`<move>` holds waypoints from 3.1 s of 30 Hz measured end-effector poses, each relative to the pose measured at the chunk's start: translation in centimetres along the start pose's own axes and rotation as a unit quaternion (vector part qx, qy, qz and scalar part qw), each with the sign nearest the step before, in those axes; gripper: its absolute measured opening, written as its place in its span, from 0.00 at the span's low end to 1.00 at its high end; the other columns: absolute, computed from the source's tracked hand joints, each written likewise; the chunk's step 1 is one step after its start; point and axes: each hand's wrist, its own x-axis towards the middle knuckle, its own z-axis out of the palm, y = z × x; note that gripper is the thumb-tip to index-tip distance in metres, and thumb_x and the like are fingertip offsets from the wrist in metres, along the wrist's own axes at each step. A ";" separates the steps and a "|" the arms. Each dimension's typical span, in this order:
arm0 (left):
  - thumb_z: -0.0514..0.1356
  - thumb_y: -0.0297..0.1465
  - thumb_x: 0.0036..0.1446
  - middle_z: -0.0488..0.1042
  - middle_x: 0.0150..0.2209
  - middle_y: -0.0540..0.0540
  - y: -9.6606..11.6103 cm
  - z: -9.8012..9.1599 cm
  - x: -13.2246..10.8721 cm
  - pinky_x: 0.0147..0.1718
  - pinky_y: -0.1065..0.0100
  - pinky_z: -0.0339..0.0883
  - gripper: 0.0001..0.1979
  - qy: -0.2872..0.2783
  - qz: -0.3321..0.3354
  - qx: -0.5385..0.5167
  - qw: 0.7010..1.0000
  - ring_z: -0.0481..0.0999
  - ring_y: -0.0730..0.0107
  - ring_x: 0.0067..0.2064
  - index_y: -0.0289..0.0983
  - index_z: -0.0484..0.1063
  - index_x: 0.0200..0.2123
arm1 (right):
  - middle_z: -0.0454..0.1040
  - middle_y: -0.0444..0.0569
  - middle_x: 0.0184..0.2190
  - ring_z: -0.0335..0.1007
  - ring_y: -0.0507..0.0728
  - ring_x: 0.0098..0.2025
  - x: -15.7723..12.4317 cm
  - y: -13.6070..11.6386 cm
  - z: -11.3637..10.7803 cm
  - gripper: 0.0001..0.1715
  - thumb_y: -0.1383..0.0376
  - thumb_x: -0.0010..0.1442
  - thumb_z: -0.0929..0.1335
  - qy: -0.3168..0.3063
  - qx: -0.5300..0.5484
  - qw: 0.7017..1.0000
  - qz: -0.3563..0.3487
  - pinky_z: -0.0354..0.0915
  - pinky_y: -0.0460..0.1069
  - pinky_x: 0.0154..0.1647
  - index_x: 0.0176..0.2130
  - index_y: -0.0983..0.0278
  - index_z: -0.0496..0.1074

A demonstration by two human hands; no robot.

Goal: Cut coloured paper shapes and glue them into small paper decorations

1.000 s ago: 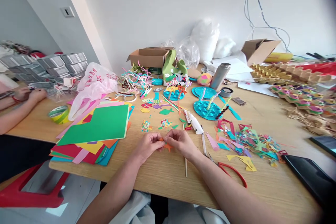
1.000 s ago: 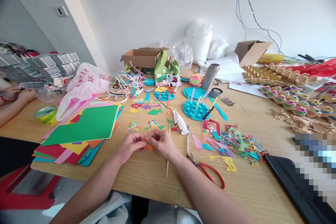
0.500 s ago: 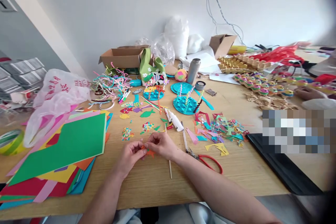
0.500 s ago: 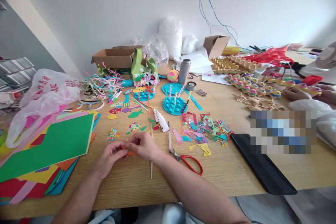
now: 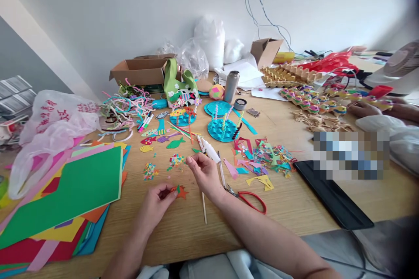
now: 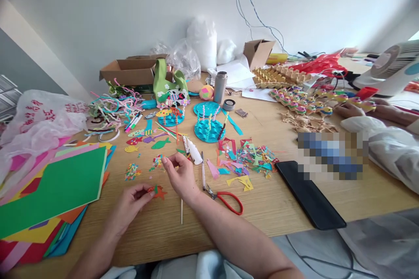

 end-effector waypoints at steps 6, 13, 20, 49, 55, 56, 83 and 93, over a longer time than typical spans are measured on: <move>0.58 0.39 0.52 0.78 0.27 0.45 -0.2 0.4 -1.6 0.30 0.66 0.65 0.12 0.013 0.022 0.189 0.982 0.75 0.61 0.29 0.38 0.76 0.26 | 0.66 0.43 0.22 0.61 0.52 0.27 -0.4 -0.6 -0.1 0.23 0.47 0.59 0.66 0.003 0.010 1.000 -0.012 0.59 0.48 0.29 0.26 0.62 0.66; 0.54 0.45 0.59 0.77 0.33 0.44 -2.3 0.1 -3.9 0.29 0.65 0.69 0.19 0.125 0.110 0.350 0.922 0.76 0.61 0.31 0.38 0.75 0.40 | 0.67 0.44 0.23 0.62 0.52 0.28 -0.6 -1.5 -0.3 0.19 0.49 0.60 0.66 0.020 0.053 0.998 -0.032 0.60 0.48 0.31 0.29 0.62 0.67; 0.57 0.36 0.61 0.76 0.42 0.42 -4.0 0.2 -5.6 0.43 0.62 0.71 0.15 0.209 0.293 0.357 0.862 0.76 0.60 0.43 0.38 0.71 0.49 | 0.66 0.43 0.22 0.61 0.51 0.26 -0.3 -2.3 -1.2 0.23 0.48 0.64 0.61 0.064 0.038 0.994 -0.078 0.59 0.47 0.29 0.26 0.61 0.64; 0.57 0.25 0.60 0.75 0.51 0.41 -3.9 0.5 -5.3 0.55 0.50 0.64 0.15 0.098 0.409 0.427 0.800 0.67 0.53 0.57 0.34 0.70 0.50 | 0.76 0.52 0.39 0.65 0.62 0.43 -3.3 2.2 -21.3 0.11 0.65 0.65 0.64 -0.080 -0.536 0.818 -0.195 0.65 0.57 0.46 0.42 0.61 0.76; 0.58 0.26 0.59 0.74 0.52 0.41 -4.0 0.5 -5.0 0.55 0.52 0.63 0.17 0.092 0.419 0.434 0.792 0.68 0.53 0.57 0.34 0.69 0.53 | 0.74 0.53 0.42 0.63 0.63 0.46 -3.3 2.5 -19.5 0.13 0.66 0.65 0.65 -0.125 -0.582 0.777 -0.204 0.62 0.59 0.49 0.47 0.61 0.75; 0.58 0.26 0.59 0.74 0.52 0.41 -4.0 0.5 -5.0 0.55 0.52 0.63 0.18 0.091 0.419 0.436 0.792 0.67 0.53 0.57 0.34 0.69 0.53 | 0.74 0.54 0.41 0.63 0.63 0.46 -3.3 2.5 -19.2 0.12 0.67 0.65 0.65 -0.133 -0.587 0.772 -0.203 0.62 0.59 0.48 0.46 0.62 0.75; 0.58 0.26 0.59 0.75 0.49 0.40 -4.1 0.1 -4.5 0.51 0.60 0.65 0.20 0.111 0.424 0.361 0.823 0.73 0.58 0.52 0.35 0.67 0.56 | 0.74 0.53 0.39 0.63 0.61 0.42 -4.0 0.5 -21.1 0.25 0.79 0.58 0.61 -0.105 -0.591 0.790 -0.125 0.65 0.57 0.44 0.43 0.59 0.79; 0.58 0.25 0.59 0.76 0.47 0.40 -4.0 -0.1 -4.2 0.50 0.59 0.64 0.19 0.104 0.449 0.348 0.816 0.73 0.58 0.50 0.33 0.68 0.54 | 0.74 0.55 0.33 0.63 0.61 0.37 -5.5 1.3 -24.9 0.14 0.72 0.62 0.63 0.083 -0.695 0.710 -0.072 0.63 0.55 0.40 0.39 0.66 0.78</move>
